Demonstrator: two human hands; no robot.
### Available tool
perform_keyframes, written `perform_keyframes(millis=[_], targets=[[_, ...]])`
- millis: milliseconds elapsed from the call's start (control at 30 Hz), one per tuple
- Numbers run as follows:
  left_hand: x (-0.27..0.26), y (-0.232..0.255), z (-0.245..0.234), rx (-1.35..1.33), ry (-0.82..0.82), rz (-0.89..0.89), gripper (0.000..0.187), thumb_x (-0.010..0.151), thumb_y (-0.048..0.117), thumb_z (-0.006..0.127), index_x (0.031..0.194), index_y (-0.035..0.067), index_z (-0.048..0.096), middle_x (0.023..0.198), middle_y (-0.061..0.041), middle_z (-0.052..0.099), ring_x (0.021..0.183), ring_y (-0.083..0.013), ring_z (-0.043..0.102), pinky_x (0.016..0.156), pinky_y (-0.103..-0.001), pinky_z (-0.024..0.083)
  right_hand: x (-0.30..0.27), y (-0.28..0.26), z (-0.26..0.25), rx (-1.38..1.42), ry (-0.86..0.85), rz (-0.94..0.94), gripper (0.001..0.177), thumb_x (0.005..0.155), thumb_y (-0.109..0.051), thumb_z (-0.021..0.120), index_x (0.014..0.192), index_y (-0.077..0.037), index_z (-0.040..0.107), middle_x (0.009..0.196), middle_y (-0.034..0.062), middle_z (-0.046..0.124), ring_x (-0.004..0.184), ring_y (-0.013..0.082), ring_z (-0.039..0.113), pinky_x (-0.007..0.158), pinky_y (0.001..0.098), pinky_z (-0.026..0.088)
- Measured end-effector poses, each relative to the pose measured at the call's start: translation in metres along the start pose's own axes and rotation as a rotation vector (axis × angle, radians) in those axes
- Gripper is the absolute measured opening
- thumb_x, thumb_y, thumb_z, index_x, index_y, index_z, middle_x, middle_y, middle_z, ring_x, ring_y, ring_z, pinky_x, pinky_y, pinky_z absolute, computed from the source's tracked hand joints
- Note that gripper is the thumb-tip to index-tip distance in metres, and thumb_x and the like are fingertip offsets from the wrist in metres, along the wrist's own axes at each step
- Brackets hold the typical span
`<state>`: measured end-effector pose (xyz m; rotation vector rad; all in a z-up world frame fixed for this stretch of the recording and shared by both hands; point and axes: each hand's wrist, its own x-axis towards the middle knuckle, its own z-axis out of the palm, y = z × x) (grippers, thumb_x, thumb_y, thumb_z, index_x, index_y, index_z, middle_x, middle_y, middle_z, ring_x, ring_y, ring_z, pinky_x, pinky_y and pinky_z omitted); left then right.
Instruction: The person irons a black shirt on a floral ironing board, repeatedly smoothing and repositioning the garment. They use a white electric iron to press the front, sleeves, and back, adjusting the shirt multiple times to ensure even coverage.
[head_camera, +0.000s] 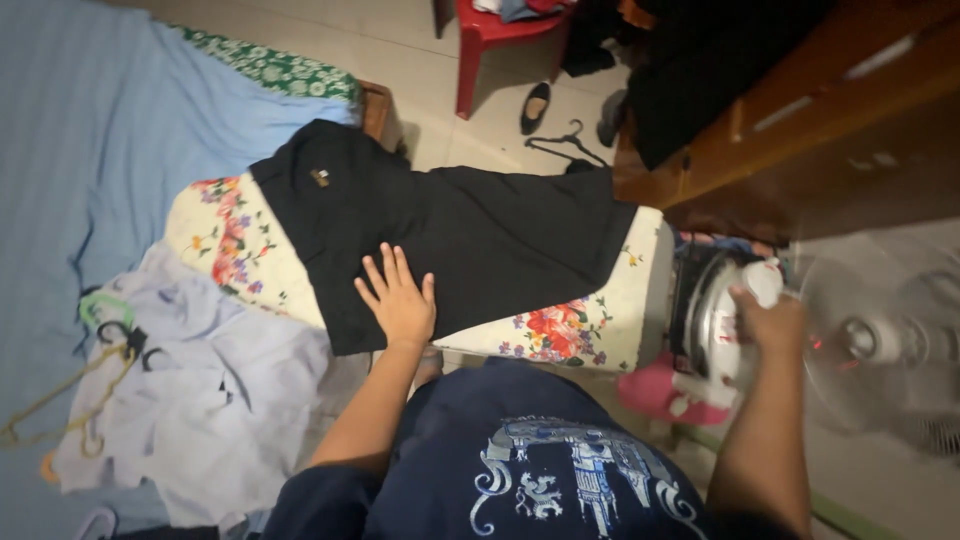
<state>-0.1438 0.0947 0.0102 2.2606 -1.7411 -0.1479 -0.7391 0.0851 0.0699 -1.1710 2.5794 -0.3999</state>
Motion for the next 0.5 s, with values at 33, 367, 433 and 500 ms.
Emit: perform_keyframes(millis=[33, 367, 433, 500], targets=[[0.001, -0.006, -0.006, 0.004, 0.008, -0.018, 0.075, 0.100, 0.048, 0.052, 0.158, 0.004, 0.038, 0.169, -0.011, 0.027, 0.156, -0.0407, 0.013, 0.123, -0.063, 0.008, -0.015, -0.029, -0.016, 0.001, -0.008, -0.019, 0.071, 0.082, -0.048, 0.091, 0.109, 0.014, 0.069, 0.088, 0.0293, 0.073, 0.078, 0.0379, 0.074, 0.072, 0.0493, 0.057], [0.008, -0.076, -0.040, -0.027, 0.158, -0.088, 0.028, 0.104, 0.027, 0.055, 0.128, 0.017, 0.064, 0.135, -0.004, 0.058, 0.130, -0.0363, 0.048, 0.105, -0.056, 0.035, -0.192, -0.268, 0.005, 0.153, -0.476, -0.302, 0.047, 0.080, -0.036, 0.084, 0.107, 0.002, 0.074, 0.075, 0.0160, 0.075, 0.061, 0.0237, 0.073, 0.054, 0.0386, 0.057], [0.012, -0.089, -0.040, -0.109, 0.143, -0.115, 0.019, 0.103, 0.022, 0.056, 0.118, 0.017, 0.067, 0.123, -0.003, 0.062, 0.121, -0.0331, 0.053, 0.100, -0.053, 0.039, -0.217, -0.307, 0.034, 0.056, -0.561, -0.319, 0.047, 0.081, -0.037, 0.086, 0.102, 0.004, 0.073, 0.071, 0.0158, 0.074, 0.058, 0.0237, 0.073, 0.053, 0.0375, 0.056], [0.013, -0.108, -0.031, -0.083, 0.216, -0.025, 0.025, 0.097, 0.011, 0.054, 0.120, 0.012, 0.065, 0.123, -0.007, 0.060, 0.117, -0.0350, 0.052, 0.098, -0.050, 0.040, -0.250, -0.348, 0.057, 0.077, -0.701, -0.414, 0.037, 0.084, -0.032, 0.080, 0.099, 0.002, 0.073, 0.065, 0.0151, 0.074, 0.050, 0.0220, 0.072, 0.047, 0.0356, 0.054]])
